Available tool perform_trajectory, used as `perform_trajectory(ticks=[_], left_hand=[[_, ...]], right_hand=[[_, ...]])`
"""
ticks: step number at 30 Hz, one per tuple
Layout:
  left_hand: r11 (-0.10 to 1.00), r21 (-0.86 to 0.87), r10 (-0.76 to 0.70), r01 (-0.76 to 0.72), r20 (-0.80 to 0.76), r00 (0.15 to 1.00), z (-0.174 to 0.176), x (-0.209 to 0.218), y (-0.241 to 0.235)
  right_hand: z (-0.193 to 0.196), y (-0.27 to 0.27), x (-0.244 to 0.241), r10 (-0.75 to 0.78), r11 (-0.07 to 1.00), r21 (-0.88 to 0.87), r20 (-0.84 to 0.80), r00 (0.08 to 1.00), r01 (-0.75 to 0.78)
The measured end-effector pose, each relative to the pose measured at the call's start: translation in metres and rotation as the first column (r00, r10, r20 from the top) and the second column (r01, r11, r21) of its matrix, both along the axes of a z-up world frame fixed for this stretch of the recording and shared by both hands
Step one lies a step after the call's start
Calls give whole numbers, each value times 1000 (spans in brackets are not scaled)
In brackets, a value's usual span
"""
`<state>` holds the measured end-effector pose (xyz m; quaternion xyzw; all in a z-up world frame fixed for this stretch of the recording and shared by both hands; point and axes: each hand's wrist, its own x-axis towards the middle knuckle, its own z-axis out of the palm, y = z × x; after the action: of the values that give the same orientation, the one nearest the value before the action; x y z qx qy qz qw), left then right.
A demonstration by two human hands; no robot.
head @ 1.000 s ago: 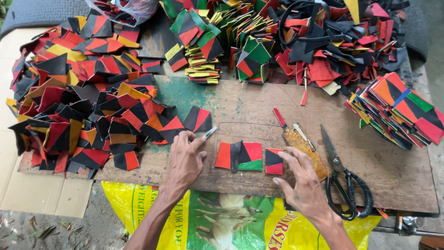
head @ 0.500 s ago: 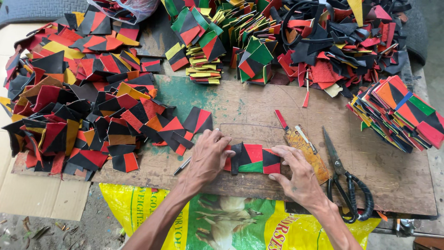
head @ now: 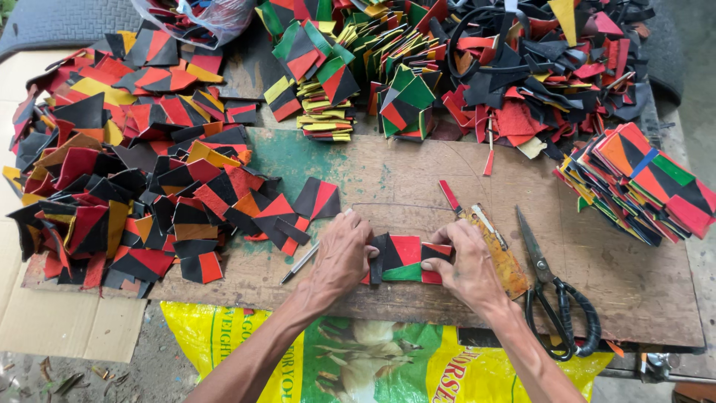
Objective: The person assembles small multi-colored leather pieces into geometric shapes on a wooden workbench. They use a ruler to align pieces, a craft knife to trim edges, and scissors to cut and refine the shapes. Finished units are stacked on the right side of the table.
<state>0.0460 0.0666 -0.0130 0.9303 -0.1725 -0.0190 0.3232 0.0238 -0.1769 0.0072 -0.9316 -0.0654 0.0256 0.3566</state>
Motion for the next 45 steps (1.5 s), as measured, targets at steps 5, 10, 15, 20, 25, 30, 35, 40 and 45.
perform_trajectory(ticks=[5, 10, 15, 20, 25, 30, 35, 40, 45], left_hand=[[993, -112, 30, -29, 3, 1000, -11, 0, 2], [993, -93, 67, -71, -52, 996, -13, 0, -1], [989, -110, 97, -102, -50, 994, -7, 0, -11], [983, -135, 113, -124, -87, 990, 1, 0, -12], [939, -273, 136, -210, -267, 954, 2, 3, -8], [931, -269, 116, -246, -423, 899, 8, 20, 7], [845, -415, 2, -336, -628, 778, 9, 40, 3], [816, -487, -124, -313, -675, 728, 22, 53, -36], [913, -350, -394, 208, -631, 668, 31, 66, -134]], right_hand=[[-5, 5, 4, -92, 989, 106, -98, 991, 103], [-11, 12, 2, -66, 996, 57, 60, 996, 63], [-17, 20, 1, -83, 995, 67, 134, 987, 75], [-11, 27, 0, -145, 980, 150, 106, 984, 128], [-7, 27, -3, -262, 880, 331, -261, 929, 341], [-7, 9, 0, -191, 856, 449, -183, 964, 255], [-10, -17, -13, -85, 617, 678, -447, 890, 399], [1, -112, -56, -406, 475, 665, -417, 813, 577], [-18, -178, -77, -609, 309, 758, -306, 732, 574]])
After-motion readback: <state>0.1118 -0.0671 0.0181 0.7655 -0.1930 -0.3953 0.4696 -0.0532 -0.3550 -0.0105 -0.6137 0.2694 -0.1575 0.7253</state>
